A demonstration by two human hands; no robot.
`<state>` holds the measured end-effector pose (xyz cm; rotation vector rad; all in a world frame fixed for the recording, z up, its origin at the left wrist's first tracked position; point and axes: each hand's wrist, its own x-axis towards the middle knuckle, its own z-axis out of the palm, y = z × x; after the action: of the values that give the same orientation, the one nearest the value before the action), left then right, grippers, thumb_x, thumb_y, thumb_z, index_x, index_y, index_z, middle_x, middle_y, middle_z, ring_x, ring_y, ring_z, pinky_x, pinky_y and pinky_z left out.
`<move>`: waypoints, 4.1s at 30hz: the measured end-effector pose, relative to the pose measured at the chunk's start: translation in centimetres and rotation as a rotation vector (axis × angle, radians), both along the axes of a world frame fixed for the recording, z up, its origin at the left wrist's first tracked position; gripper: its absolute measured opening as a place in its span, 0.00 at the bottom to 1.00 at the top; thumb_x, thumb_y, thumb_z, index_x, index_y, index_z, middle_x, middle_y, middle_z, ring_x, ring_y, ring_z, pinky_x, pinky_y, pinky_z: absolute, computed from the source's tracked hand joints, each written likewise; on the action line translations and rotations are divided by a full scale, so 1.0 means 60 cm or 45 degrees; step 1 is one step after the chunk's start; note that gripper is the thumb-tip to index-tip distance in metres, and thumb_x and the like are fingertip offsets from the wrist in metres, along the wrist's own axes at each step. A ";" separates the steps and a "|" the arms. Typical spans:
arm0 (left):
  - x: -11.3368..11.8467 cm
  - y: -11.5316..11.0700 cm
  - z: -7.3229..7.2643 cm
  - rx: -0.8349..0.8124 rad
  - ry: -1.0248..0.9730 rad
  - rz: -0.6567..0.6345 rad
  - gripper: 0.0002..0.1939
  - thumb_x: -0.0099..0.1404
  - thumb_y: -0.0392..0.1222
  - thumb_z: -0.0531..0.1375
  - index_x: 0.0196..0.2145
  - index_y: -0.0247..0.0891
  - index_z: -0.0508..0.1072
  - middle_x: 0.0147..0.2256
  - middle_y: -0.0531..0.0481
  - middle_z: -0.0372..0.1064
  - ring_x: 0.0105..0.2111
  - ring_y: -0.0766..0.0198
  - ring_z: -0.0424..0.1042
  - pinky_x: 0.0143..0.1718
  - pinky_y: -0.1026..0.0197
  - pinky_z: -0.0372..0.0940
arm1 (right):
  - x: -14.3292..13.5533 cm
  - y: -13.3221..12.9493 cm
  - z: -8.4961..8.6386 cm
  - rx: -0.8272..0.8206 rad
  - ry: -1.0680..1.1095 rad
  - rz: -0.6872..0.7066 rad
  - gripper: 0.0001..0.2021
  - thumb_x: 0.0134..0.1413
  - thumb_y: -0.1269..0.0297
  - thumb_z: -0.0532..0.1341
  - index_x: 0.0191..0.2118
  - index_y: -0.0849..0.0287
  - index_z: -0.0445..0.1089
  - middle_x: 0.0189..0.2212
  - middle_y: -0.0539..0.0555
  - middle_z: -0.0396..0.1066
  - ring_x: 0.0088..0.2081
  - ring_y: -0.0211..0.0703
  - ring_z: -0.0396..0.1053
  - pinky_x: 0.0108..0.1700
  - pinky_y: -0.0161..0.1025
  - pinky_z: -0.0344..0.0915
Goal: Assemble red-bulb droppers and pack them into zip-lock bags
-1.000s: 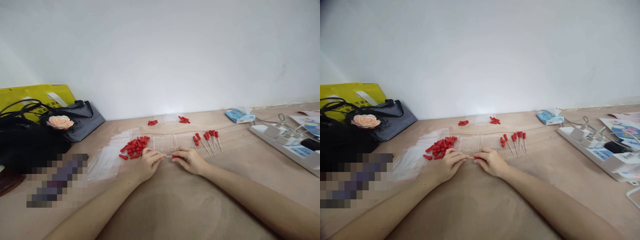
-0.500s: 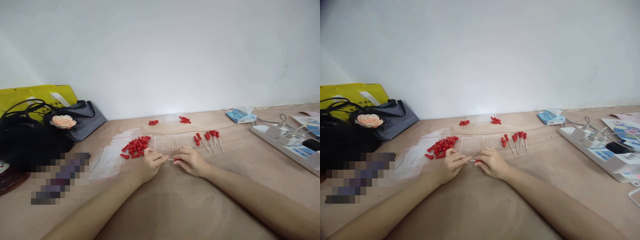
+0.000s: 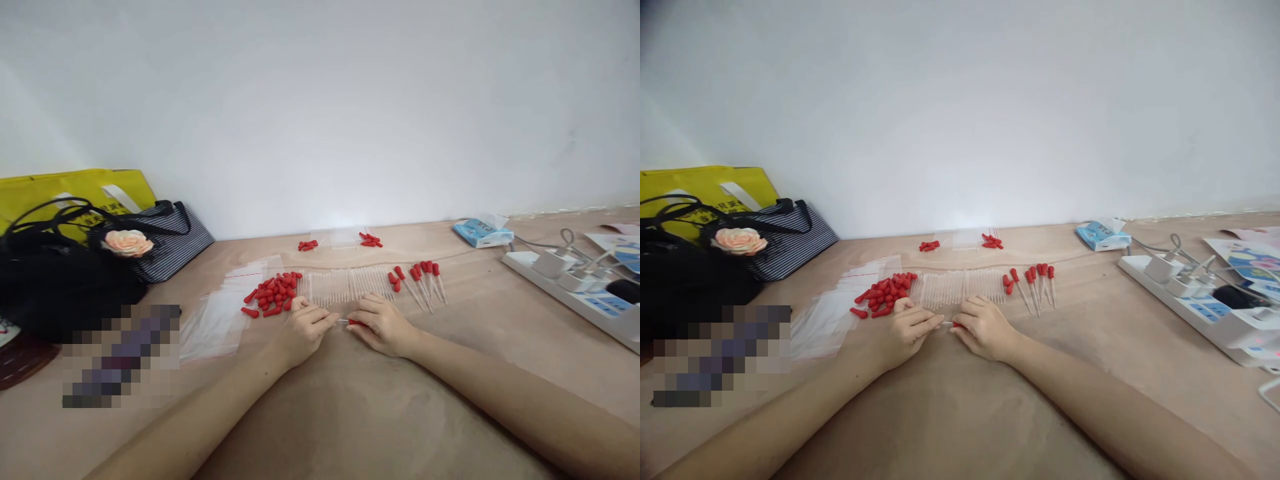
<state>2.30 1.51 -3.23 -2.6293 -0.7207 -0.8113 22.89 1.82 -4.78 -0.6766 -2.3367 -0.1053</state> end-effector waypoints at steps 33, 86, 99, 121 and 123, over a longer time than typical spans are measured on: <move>0.014 0.002 -0.008 0.030 -0.166 0.177 0.10 0.65 0.37 0.51 0.31 0.39 0.71 0.24 0.55 0.73 0.26 0.66 0.70 0.45 0.52 0.50 | 0.018 0.018 0.003 0.018 -0.016 -0.066 0.09 0.56 0.63 0.53 0.37 0.59 0.68 0.27 0.53 0.70 0.32 0.40 0.64 0.40 0.41 0.56; 0.022 -0.004 0.002 -0.273 -0.191 0.116 0.06 0.60 0.38 0.54 0.34 0.39 0.70 0.32 0.52 0.74 0.35 0.63 0.72 0.55 0.46 0.46 | 0.146 0.114 0.066 -0.793 0.432 -0.977 0.24 0.45 0.68 0.55 0.52 0.63 0.59 0.23 0.50 0.64 0.28 0.41 0.62 0.32 0.37 0.56; 0.019 -0.002 -0.001 -0.280 -0.169 0.214 0.06 0.60 0.38 0.53 0.30 0.40 0.70 0.27 0.54 0.72 0.30 0.64 0.68 0.47 0.52 0.52 | 0.162 0.128 0.019 -0.711 -0.053 -1.195 0.19 0.48 0.62 0.56 0.47 0.63 0.58 0.29 0.56 0.70 0.33 0.46 0.66 0.29 0.35 0.54; -0.011 0.041 0.007 -0.184 -0.107 0.975 0.14 0.55 0.53 0.56 0.28 0.39 0.70 0.31 0.47 0.67 0.35 0.54 0.63 0.37 0.52 0.52 | 0.156 0.106 0.055 -0.813 -0.367 -0.399 0.06 0.45 0.61 0.57 0.25 0.58 0.65 0.22 0.48 0.65 0.25 0.36 0.61 0.28 0.32 0.55; -0.009 0.046 0.015 -0.178 -0.118 0.968 0.13 0.55 0.51 0.56 0.28 0.39 0.70 0.31 0.46 0.67 0.35 0.53 0.63 0.36 0.51 0.52 | 0.150 0.101 0.061 -0.788 -0.299 -0.437 0.09 0.45 0.58 0.57 0.25 0.58 0.64 0.21 0.48 0.65 0.24 0.36 0.61 0.28 0.32 0.55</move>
<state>1.74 4.27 -2.33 -2.1340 -1.6972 -0.6550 31.90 7.88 -1.12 -1.4318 -2.4555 0.4251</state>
